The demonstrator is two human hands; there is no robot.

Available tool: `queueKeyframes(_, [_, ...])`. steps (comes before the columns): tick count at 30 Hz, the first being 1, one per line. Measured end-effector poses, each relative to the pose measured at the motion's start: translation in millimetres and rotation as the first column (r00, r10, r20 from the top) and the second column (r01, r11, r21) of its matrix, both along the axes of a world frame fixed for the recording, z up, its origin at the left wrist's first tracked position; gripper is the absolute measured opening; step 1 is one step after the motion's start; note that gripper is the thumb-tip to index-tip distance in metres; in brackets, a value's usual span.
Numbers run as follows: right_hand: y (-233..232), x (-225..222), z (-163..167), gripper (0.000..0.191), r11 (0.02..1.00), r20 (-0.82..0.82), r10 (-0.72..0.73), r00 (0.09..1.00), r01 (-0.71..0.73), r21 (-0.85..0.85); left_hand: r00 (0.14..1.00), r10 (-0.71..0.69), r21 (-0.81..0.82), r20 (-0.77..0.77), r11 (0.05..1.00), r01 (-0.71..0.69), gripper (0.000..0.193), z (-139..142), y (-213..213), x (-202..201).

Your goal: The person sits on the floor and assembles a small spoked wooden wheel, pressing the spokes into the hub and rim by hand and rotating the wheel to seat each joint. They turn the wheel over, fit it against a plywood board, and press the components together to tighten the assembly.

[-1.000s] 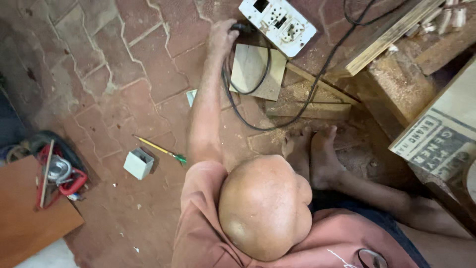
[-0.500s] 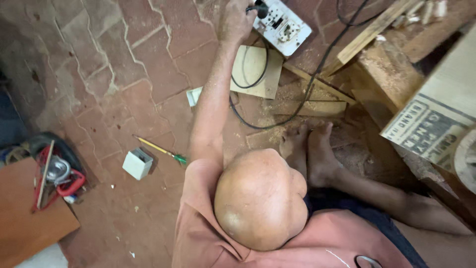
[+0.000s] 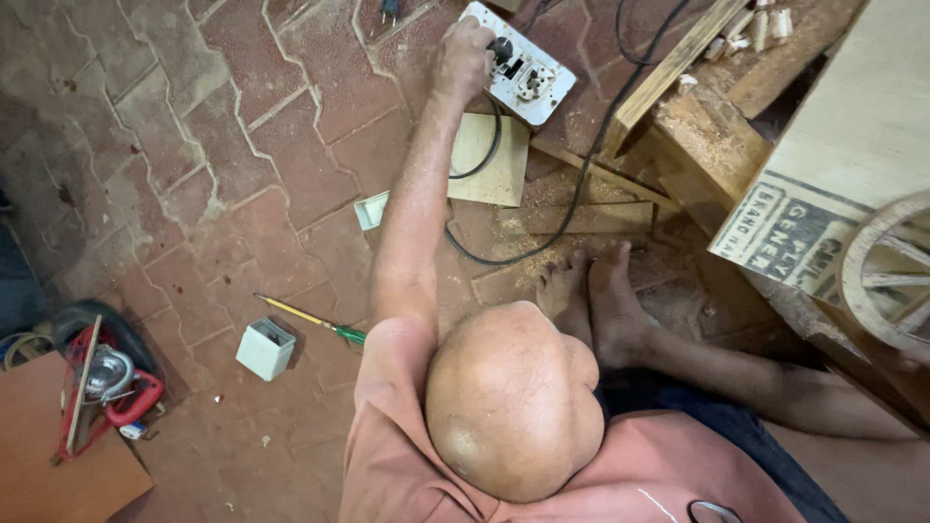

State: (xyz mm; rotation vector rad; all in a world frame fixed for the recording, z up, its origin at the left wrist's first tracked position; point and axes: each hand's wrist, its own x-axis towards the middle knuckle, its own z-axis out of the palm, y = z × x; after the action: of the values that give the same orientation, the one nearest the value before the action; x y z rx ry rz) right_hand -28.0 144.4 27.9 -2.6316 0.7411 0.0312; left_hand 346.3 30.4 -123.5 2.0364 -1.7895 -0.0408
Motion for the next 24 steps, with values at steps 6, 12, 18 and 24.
queueKeyframes(6, [-42.2,-41.6,50.0,0.113,0.978,-0.032,-0.198,0.980,0.195,-0.073,0.976,0.192,0.035,-0.107,0.981,-0.189,0.019,12.5,3.0,-1.6])
queueKeyframes(12, [-60.5,-177.8,118.2,0.113,0.795,-0.091,-0.591,0.802,0.560,-0.232,0.992,0.042,0.222,0.120,0.973,-0.068,0.021,30.8,-18.9,-42.4])
queueKeyframes(18, [-49.7,-217.9,84.2,0.114,0.811,0.018,-0.558,0.829,0.550,-0.200,0.995,-0.050,-0.411,0.091,0.908,0.084,0.016,105.4,33.7,-87.6])
queueKeyframes(24, [-42.2,-228.6,90.4,0.115,0.820,0.039,-0.527,0.849,0.520,-0.240,0.748,-0.623,-0.473,-0.229,0.743,0.474,0.018,160.3,94.7,-252.9])
